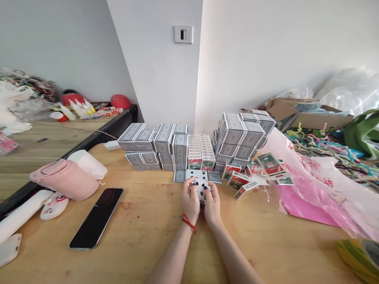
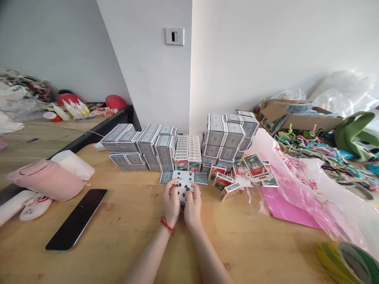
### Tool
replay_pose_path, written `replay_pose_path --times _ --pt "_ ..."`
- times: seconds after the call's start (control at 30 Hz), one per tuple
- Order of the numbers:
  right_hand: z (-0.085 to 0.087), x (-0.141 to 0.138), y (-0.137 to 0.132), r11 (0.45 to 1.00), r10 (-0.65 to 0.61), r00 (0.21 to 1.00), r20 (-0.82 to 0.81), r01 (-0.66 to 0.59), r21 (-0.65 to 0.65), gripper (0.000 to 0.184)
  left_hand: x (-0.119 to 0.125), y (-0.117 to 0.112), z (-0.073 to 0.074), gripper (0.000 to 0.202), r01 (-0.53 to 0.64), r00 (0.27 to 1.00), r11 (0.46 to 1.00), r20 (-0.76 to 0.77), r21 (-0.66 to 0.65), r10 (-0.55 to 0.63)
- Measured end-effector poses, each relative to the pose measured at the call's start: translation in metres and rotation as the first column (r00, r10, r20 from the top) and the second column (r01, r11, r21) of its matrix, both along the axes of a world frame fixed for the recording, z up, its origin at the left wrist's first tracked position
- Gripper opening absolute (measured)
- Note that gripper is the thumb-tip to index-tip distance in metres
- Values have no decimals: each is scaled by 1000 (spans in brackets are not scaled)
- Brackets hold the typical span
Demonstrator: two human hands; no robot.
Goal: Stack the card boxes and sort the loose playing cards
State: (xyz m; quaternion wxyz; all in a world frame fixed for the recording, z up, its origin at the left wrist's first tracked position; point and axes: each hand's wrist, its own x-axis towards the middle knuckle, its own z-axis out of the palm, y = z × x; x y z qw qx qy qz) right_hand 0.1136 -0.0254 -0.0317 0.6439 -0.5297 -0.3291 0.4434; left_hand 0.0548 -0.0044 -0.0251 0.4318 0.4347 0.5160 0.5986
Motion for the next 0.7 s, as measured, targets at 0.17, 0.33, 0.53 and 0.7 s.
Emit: replay_pose_path --times 0.17,0.33,0.53,0.7 --pt "-1 1 0 1000 -22 1000 20 22 -16 24 1 0 1 19 11 999 1000 -30 -4 -11" --pt "-4 2 2 1000 -8 999 47 10 -26 21 -1 1 -1 16 -24 999 999 -47 -21 23" --pt "-5 5 3 1000 10 993 114 -11 5 14 -3 1 -1 14 -18 1000 999 -13 -41 17" --pt "-4 5 2 1000 -3 988 151 0 22 11 -3 2 0 12 -24 999 1000 20 -13 25"
